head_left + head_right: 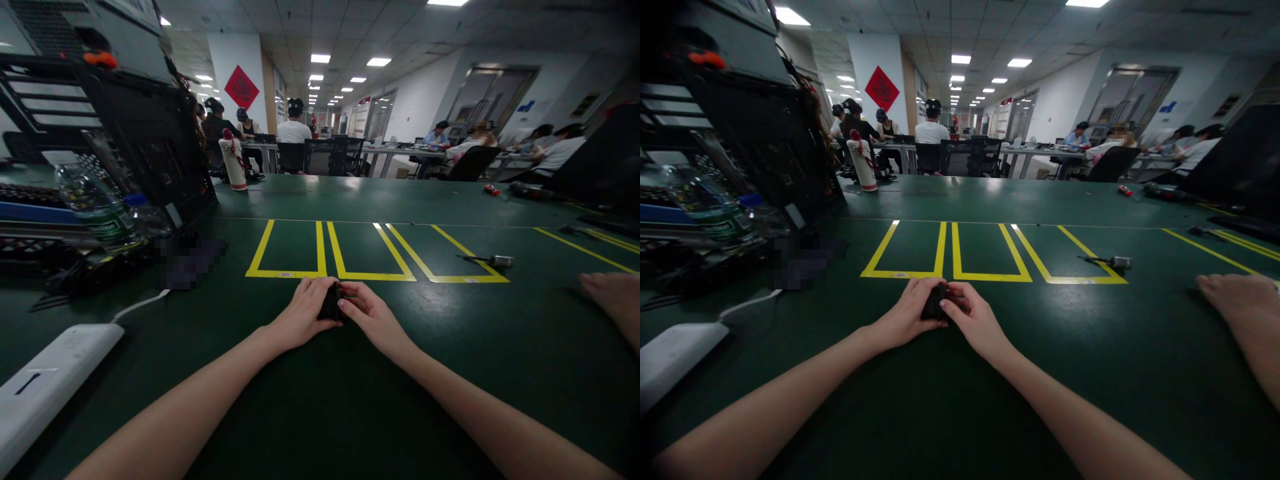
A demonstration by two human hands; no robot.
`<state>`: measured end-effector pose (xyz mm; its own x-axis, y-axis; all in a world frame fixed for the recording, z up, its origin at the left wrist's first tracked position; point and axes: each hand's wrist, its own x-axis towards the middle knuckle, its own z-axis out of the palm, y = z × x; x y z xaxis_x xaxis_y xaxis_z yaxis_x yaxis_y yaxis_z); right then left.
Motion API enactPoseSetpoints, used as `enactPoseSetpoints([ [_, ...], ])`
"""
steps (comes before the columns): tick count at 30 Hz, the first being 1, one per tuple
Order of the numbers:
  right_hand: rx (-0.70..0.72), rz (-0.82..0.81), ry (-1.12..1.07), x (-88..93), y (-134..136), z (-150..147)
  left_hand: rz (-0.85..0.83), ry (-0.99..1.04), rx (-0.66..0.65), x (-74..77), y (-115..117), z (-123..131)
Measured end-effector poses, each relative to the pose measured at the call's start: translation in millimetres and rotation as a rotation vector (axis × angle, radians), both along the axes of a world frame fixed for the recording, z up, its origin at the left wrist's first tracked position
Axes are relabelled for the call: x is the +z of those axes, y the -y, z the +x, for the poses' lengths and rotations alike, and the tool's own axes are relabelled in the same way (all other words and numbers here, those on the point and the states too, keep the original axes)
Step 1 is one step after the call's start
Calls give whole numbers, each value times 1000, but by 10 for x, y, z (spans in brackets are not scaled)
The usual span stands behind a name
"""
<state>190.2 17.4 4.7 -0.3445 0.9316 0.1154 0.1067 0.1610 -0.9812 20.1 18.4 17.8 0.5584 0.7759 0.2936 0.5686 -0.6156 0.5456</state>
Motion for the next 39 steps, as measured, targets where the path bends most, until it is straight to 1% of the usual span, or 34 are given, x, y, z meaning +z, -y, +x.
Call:
enactPoseSetpoints([
  [3, 45, -19, 46, 13, 21, 13, 8, 4, 8, -50, -24, 4],
  [6, 71, 16, 1, -15, 31, 17, 41, 13, 24, -118, -52, 15],
  [9, 50, 41, -38, -55, 15, 7, 58, 10, 21, -155, -64, 21],
  [12, 21, 49, -39, -70, -13, -4, 67, 9, 18, -157, -62, 19],
  [17, -14, 4, 14, -55, -45, 6, 57, 3, 19, -148, -62, 14],
  [19, 10, -21, 12, -45, -41, 18, 51, -6, 16, -152, -65, 12],
  [22, 87, -52, -53, -29, -13, 29, 53, -10, 17, -163, -69, 11],
  [24, 105, -53, -90, -25, 10, 28, 64, -2, 21, -167, -67, 12],
  [31, -26, 64, -27, -64, -17, -29, 86, 18, 21, -184, -62, 12],
  [34, -67, 43, 43, -86, -58, -37, 87, 16, 65, -217, -71, 46],
  [36, -83, 24, 84, -106, -73, -19, 106, 11, 119, -239, -85, 88],
  [39, -103, -31, 72, -147, -93, 39, 130, -6, 97, -261, -131, 153],
])
